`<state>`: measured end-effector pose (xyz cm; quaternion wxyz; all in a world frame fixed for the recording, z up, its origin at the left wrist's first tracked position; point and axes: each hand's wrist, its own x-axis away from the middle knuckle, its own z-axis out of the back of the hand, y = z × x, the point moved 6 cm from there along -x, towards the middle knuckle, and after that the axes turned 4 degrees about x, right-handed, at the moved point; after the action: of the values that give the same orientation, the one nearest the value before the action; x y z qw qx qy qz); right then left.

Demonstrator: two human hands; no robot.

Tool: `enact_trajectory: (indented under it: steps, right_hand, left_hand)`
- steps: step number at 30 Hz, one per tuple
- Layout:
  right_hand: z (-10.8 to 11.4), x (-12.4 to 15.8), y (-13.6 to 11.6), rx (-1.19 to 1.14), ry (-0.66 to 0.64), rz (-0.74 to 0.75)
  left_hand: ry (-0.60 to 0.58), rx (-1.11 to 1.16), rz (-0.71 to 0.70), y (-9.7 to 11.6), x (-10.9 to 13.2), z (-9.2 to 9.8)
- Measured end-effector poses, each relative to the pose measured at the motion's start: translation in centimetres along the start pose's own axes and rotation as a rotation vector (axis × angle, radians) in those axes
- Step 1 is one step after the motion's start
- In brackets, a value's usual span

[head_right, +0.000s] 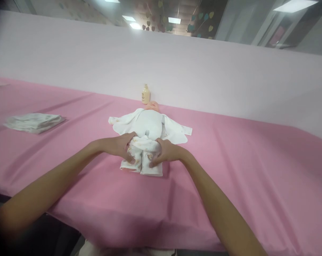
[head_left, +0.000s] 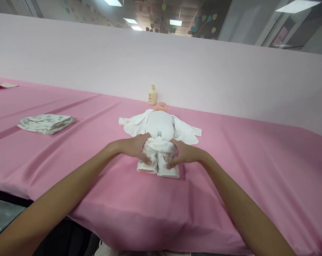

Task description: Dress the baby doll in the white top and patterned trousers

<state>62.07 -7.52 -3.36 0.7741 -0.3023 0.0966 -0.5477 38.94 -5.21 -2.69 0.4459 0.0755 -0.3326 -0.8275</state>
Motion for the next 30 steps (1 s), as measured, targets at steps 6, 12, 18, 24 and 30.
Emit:
enact_trajectory:
  steps: [6, 12, 18, 24, 30]
  right_hand:
    - [-0.7, 0.1, -0.9, 0.041, -0.034, -0.074]
    - [-1.8, 0.9, -2.6, 0.107, -0.070, 0.009]
    - [-2.2, 2.4, -2.6, 0.092, 0.106, 0.011]
    - [-1.8, 3.8, -2.3, 0.071, -0.017, -0.006]
    - [-2.8, 4.2, -2.0, 0.078, 0.024, -0.042]
  left_hand:
    - [-0.061, 0.051, -0.021, 0.5, 0.0, -0.6]
    - [-0.099, 0.032, -0.090, 2.7, 1.8, -1.3]
    - [-0.019, 0.001, -0.042, 2.2, 3.0, -1.4]
    - [-0.051, 0.017, -0.069, 2.1, 3.4, -1.6]
    - [-0.012, -0.009, -0.158, 2.4, 4.5, -2.3]
